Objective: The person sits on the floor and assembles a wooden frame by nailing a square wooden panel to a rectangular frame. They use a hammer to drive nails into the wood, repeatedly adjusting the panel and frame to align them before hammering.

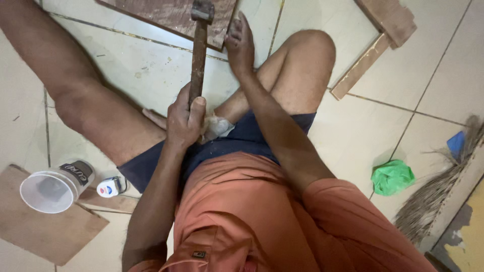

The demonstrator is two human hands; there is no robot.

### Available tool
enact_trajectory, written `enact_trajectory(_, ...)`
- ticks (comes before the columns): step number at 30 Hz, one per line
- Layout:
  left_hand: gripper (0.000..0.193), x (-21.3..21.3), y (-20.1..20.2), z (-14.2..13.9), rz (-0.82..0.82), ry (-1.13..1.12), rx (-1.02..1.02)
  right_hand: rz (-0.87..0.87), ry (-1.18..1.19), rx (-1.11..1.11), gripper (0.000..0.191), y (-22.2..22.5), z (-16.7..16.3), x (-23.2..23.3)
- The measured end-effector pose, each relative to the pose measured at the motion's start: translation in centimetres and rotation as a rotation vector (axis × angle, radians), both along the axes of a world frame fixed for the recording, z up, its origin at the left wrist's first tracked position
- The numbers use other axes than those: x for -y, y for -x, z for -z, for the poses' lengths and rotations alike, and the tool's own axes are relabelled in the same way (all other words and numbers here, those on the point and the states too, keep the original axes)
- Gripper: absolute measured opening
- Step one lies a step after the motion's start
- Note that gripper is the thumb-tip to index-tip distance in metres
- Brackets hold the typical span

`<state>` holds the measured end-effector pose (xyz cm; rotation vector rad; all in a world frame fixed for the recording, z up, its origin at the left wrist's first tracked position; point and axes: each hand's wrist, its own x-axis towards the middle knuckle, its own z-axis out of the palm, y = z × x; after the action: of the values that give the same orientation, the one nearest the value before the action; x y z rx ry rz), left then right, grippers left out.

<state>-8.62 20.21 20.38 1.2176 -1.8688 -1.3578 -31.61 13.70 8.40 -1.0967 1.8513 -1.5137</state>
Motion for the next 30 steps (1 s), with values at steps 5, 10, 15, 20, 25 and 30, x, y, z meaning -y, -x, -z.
enact_trajectory(5, 0.055, 0.4, 0.8, 1.1, 0.05, -0.063, 0.072, 0.011, -0.079, 0.306, 0.072, 0.7, 0.3, 1.1)
enact_trajectory(10, 0.05, 2.1, 2.5, 1.8, 0.022, -0.157, 0.303, -0.009, -0.048, 0.372, 0.079, 0.9, -0.3, 1.9)
enact_trajectory(15, 0.053, -0.1, 0.2, 0.0, 0.01, -0.05, 0.037, -0.004, -0.088, 0.345, 0.077, 0.9, -0.1, 1.3)
enact_trajectory(20, 0.05, 1.5, 1.2, 1.7, 0.087, 0.033, 0.156, 0.019, -0.177, 0.323, 0.078, 1.1, 0.3, 1.3)
enact_trajectory(25, 0.054, 2.1, 2.4, 2.3, -0.008, -0.099, 0.229, 0.02, -0.147, 0.232, 0.079, 1.4, 0.2, 1.2)
enact_trajectory(30, 0.059, 0.0, 0.8, 1.5, 0.07, 0.138, 0.005, 0.032, -0.215, 0.181, 0.075, 1.3, -0.5, 1.2)
